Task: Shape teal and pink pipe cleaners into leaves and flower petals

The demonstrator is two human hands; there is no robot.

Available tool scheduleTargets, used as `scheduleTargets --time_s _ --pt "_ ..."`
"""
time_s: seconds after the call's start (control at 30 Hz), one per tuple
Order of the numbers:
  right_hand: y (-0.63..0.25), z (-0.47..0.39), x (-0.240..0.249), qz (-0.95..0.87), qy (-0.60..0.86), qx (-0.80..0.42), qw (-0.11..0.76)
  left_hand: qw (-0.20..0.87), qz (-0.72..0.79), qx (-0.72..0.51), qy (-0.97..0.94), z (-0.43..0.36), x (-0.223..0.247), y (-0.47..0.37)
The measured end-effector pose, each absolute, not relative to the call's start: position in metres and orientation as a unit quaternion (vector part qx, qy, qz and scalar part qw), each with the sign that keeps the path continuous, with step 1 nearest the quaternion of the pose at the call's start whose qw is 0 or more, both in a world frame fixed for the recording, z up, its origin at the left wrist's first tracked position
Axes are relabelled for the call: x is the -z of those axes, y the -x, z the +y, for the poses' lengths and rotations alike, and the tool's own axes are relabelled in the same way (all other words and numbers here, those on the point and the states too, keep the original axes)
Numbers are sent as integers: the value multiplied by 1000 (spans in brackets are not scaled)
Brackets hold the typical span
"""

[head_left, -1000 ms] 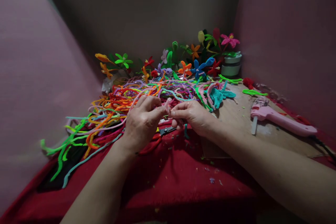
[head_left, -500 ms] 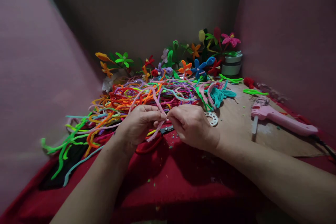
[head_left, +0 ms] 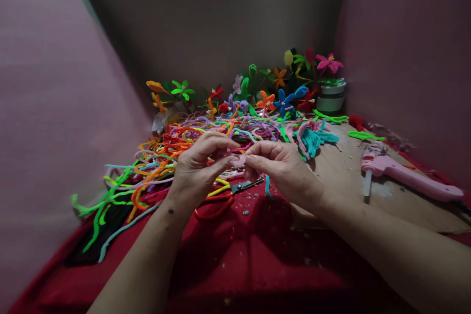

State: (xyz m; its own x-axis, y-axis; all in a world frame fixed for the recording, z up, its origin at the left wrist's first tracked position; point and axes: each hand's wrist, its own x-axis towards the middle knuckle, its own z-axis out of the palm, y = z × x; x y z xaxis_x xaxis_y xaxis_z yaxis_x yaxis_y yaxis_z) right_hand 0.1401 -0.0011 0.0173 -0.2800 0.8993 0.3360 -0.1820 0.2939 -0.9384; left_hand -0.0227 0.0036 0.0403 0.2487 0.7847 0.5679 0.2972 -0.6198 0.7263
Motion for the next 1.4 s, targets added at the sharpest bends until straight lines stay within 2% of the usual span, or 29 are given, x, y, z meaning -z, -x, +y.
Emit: scheduleTargets --time_s 0.07,0.17,0.23,0.37,0.43,0.5,0.63,0.7,0.83,1.03,1.13,1.27,1.4 --pt "-140 -2 -19 -606 298 -531 511 182 355 -463 -791 3 -40 23" --pt "-140 -2 -17 -629 315 -509 496 185 379 -427 -800 0 -39 20" --pt "-140 -3 -13 -668 335 -439 499 229 414 -400 -785 -2 -37 17" --pt "-141 -5 -3 -752 376 -172 514 382 458 -361 -717 -3 -33 10" --pt "-140 -5 -1 -762 379 -115 513 431 449 -370 -690 -1 -31 8" --pt "-139 -3 -1 -749 373 -184 516 441 447 -388 -675 0 -31 8" --pt "-137 2 -7 -651 338 -440 517 427 446 -420 -665 3 -30 10" --pt "-137 3 -9 -621 332 -488 516 428 436 -426 -667 4 -29 11" --pt "-137 4 -5 -638 352 -446 520 433 450 -412 -664 4 -31 11" --pt "-137 2 1 -754 379 -183 505 425 479 -401 -655 3 -31 10" --pt "-137 1 1 -777 391 -103 483 451 471 -406 -641 4 -27 10" --pt "-138 2 1 -777 400 -98 476 446 471 -410 -641 4 -25 9" --pt "-137 2 -1 -747 386 -217 496 429 478 -411 -647 4 -30 11"
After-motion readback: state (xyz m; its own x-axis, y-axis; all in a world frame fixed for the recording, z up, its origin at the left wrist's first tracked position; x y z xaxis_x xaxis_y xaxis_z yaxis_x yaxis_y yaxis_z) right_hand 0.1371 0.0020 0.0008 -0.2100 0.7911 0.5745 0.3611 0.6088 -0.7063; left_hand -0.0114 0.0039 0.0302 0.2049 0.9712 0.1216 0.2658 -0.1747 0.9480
